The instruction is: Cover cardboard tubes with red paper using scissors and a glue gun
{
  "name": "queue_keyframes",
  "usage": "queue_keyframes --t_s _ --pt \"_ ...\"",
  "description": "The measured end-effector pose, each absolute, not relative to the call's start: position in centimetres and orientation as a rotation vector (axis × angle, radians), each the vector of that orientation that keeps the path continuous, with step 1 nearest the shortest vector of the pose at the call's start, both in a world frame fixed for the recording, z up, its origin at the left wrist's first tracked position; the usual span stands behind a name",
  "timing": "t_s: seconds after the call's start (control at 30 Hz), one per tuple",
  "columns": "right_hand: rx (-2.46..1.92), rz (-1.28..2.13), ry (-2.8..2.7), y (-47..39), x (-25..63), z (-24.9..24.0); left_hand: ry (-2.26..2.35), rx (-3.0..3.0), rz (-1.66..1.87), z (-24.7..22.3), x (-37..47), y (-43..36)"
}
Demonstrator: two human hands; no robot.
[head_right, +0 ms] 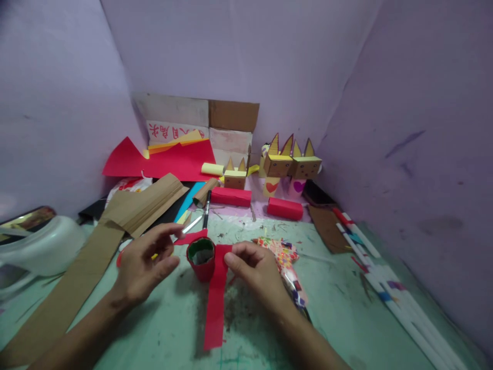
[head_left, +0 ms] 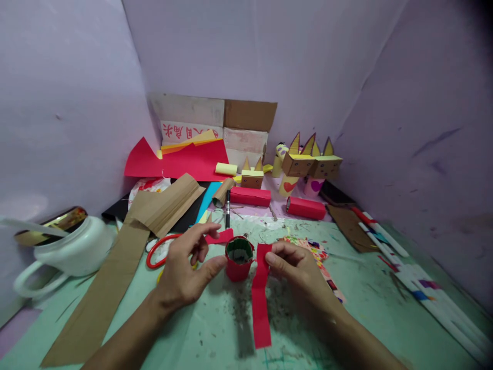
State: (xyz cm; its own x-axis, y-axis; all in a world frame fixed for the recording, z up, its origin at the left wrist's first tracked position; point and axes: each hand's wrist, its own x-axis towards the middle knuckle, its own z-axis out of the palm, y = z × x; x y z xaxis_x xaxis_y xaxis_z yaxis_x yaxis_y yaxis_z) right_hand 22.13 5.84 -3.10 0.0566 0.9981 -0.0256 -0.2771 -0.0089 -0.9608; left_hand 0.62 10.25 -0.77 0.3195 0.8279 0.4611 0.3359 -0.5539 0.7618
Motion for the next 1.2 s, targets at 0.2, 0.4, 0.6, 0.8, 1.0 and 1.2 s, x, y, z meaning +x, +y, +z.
queue_keyframes --t_s 0.2,0.4,0.6,0.8,1.0,1.2 --pt "-0.887 1.383 -0.855 5.3 22.4 -1.4 1.002 1.566 2.000 0.0 0.7 8.6" --pt "-0.827 1.394 -0.781 5.2 22.5 -1.8 1.310 1.888 1.763 -0.3 0.5 9.8" --pt "-0.859 1.456 -0.696 5.1 22.7 -2.2 1.605 2.166 0.970 -1.7 0.4 12.2" --pt "-1.318 1.386 -0.898 5.8 23.0 -3.2 1.505 2.187 0.843 -3.2 1.9 13.2" --pt "-1.516 1.430 -1.361 6.3 22.6 -4.3 1.415 1.821 1.099 -3.3 2.4 14.4" --pt "-1.509 1.121 -1.425 6.3 22.6 -4.0 1.131 1.283 1.193 -0.3 1.2 14.4"
